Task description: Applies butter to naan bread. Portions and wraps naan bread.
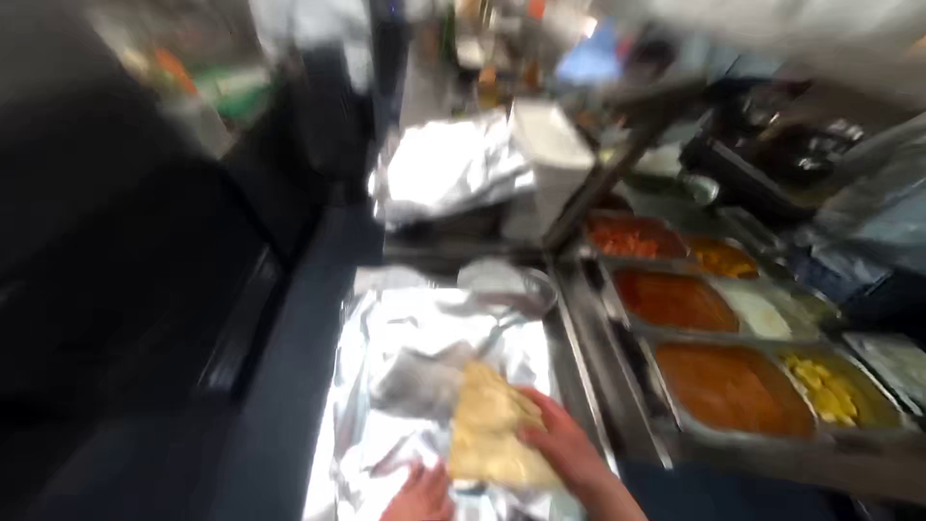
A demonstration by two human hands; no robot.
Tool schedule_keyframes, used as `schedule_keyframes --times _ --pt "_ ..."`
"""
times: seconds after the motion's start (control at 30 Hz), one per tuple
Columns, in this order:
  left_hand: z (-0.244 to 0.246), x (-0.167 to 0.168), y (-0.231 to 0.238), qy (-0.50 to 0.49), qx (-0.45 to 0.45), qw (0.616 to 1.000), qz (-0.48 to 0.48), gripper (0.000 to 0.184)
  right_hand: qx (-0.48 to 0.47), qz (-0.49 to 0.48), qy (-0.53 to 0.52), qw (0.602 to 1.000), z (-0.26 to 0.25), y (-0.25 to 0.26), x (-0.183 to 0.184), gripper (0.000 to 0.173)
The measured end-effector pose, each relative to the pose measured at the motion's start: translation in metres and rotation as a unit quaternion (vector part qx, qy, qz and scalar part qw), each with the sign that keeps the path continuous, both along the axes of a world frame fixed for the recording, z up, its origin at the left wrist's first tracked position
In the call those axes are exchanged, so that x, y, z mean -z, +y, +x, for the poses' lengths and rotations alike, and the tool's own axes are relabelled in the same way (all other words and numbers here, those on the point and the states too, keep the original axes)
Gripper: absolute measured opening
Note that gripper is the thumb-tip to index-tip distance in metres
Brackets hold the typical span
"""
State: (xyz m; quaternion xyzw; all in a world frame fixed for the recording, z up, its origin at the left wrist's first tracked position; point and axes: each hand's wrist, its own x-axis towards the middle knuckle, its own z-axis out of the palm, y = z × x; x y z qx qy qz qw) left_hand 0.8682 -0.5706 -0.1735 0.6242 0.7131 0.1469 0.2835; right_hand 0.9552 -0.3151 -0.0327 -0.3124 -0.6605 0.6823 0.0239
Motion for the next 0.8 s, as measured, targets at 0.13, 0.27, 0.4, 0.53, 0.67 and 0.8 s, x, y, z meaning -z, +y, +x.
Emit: schedule_keyframes --times 0.13,0.27,0.4,0.53,0.67,0.8 --pt "0.013 0.028 -0.019 0.138 -0.031 0.979 0.15 0.013 -0.169 -0.079 -0.109 0.976 -0.062 -0.015 0.074 0.057" --pt "0.022 0.021 -0.032 0.188 -0.062 0.952 0.233 0.017 -0.3 0.057 -0.213 0.928 -0.089 -0.033 0.125 0.049" --pt "0.008 -0.001 -0.023 0.192 -0.082 0.955 0.213 0.019 -0.361 0.276 -0.27 0.849 -0.097 -0.044 0.132 0.047" --pt "-0.033 -0.021 0.011 0.089 -0.09 0.992 0.01 0.021 -0.333 0.36 -0.226 0.842 -0.083 -0.049 0.13 0.066" --pt "-0.074 -0.028 0.055 -0.019 -0.055 0.98 -0.188 0.027 -0.183 0.526 -0.051 0.829 -0.038 -0.076 0.104 0.032" --pt "-0.084 -0.027 0.072 -0.006 -0.031 0.974 -0.223 0.026 -0.209 0.629 0.134 0.736 0.025 -0.133 0.118 0.017"
